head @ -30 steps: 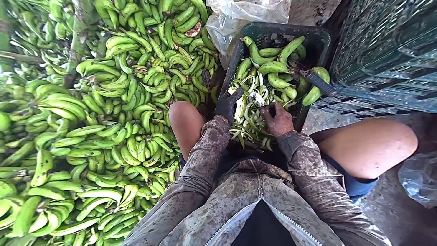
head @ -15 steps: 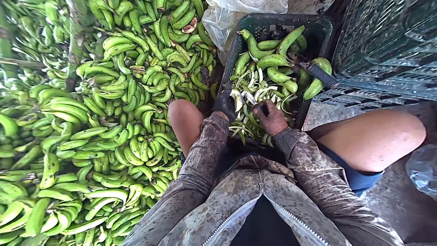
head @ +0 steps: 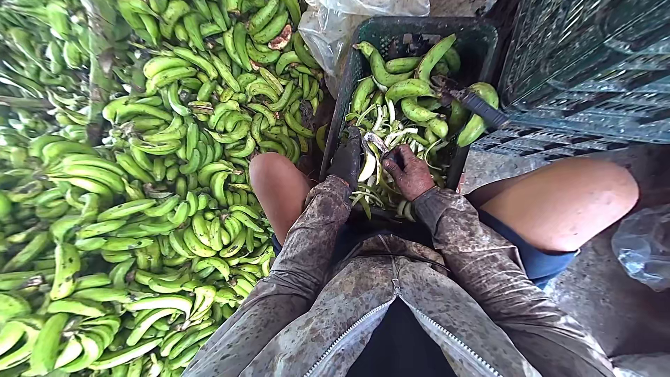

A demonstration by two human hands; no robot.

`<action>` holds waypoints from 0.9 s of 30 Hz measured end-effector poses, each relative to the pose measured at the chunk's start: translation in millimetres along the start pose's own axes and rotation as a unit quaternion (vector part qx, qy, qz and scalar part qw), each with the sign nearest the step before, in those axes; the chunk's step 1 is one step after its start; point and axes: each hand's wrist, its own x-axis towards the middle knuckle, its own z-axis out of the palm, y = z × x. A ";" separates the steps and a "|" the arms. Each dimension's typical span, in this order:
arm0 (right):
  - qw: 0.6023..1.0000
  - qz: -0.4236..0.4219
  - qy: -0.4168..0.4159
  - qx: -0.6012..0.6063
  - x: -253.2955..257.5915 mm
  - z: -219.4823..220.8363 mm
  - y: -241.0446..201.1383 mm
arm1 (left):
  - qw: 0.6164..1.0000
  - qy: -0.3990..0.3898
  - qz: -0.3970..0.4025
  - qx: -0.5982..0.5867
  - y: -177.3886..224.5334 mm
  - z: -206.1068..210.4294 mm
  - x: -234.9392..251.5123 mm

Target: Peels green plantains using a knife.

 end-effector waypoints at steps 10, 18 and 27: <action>0.992 0.061 0.105 0.025 8.1 -13.3 2.0 | 0.977 -0.173 -0.055 -0.109 -10.0 11.3 -19.4; 0.950 0.223 -0.054 -0.214 -15.0 -55.6 -25.9 | 0.996 -0.028 -0.019 -0.079 36.4 -12.6 -47.1; 0.949 0.166 -0.187 -0.192 -13.5 -26.5 16.4 | 0.856 0.045 0.508 -0.087 190.9 7.8 -63.9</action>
